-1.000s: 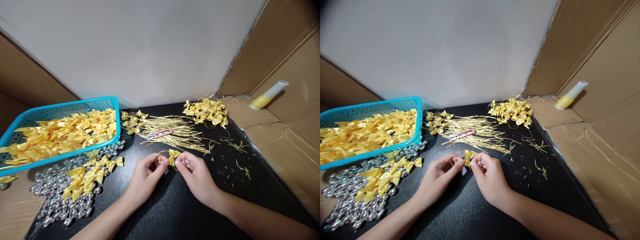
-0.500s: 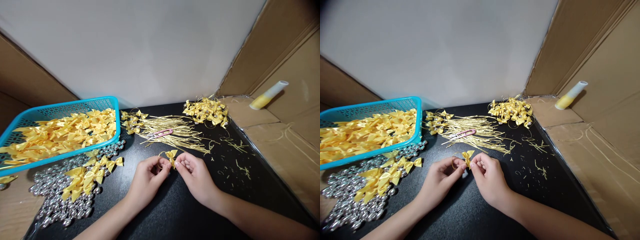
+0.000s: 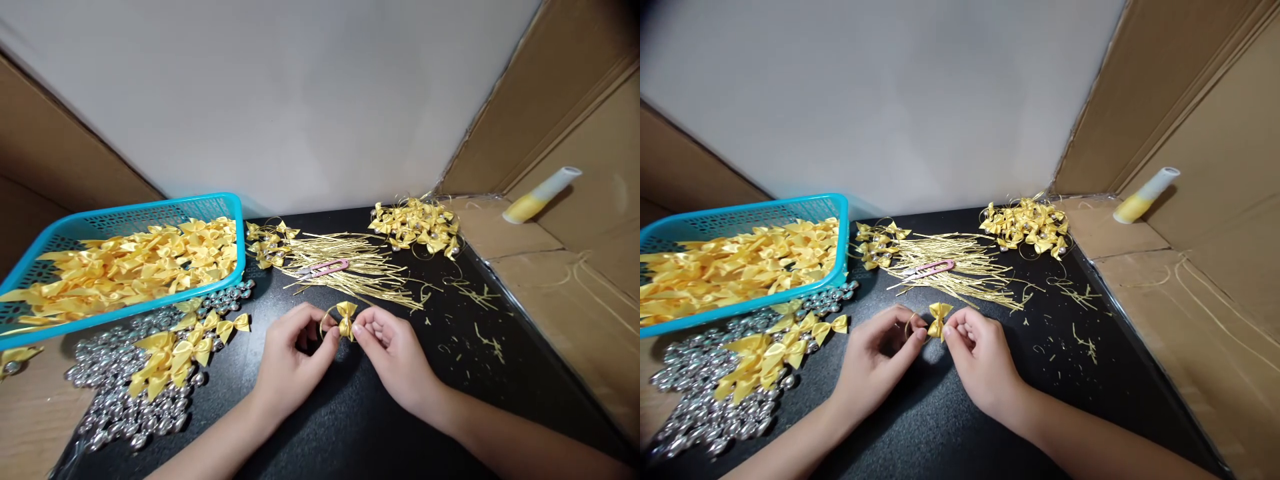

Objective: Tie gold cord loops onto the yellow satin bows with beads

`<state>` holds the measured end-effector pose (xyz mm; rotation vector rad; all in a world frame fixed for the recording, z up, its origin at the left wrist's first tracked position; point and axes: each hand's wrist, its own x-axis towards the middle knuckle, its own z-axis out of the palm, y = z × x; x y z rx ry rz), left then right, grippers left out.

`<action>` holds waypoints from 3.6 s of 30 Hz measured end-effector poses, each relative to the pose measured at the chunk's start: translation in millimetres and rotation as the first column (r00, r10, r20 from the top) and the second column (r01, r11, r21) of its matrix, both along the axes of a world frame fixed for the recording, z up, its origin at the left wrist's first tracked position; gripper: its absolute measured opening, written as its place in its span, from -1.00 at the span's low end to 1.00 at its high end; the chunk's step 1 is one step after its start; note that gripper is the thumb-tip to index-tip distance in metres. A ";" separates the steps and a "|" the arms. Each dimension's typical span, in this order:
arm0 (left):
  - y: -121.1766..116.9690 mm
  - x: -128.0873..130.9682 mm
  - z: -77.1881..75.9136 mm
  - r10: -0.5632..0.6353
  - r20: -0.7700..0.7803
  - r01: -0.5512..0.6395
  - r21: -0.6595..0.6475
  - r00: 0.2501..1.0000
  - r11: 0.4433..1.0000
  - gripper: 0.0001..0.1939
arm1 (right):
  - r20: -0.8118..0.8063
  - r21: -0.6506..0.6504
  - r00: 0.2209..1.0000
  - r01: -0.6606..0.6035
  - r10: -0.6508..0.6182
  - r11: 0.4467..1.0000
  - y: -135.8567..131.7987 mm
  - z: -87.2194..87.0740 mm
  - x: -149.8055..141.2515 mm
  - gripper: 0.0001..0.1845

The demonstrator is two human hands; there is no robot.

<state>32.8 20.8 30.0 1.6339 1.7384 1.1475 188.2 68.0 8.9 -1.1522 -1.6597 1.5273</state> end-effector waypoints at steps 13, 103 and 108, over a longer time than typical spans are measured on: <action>2.5 3.0 1.9 0.000 -0.353 0.046 0.121 0.936 0.992 -0.88 | 0.085 0.095 0.996 0.000 -0.008 0.995 -3.0 -4.7 0.5 -0.80; 8.7 -6.7 -4.3 -0.135 0.296 0.164 -0.078 0.946 0.983 -0.87 | 0.015 0.087 0.998 -0.064 0.063 0.994 -3.1 -6.9 2.6 -0.81; 9.0 -7.4 -5.0 -0.146 0.276 0.168 -0.059 0.950 0.984 -0.89 | 0.006 0.084 0.998 -0.070 0.070 0.994 -3.0 -6.1 1.9 -0.82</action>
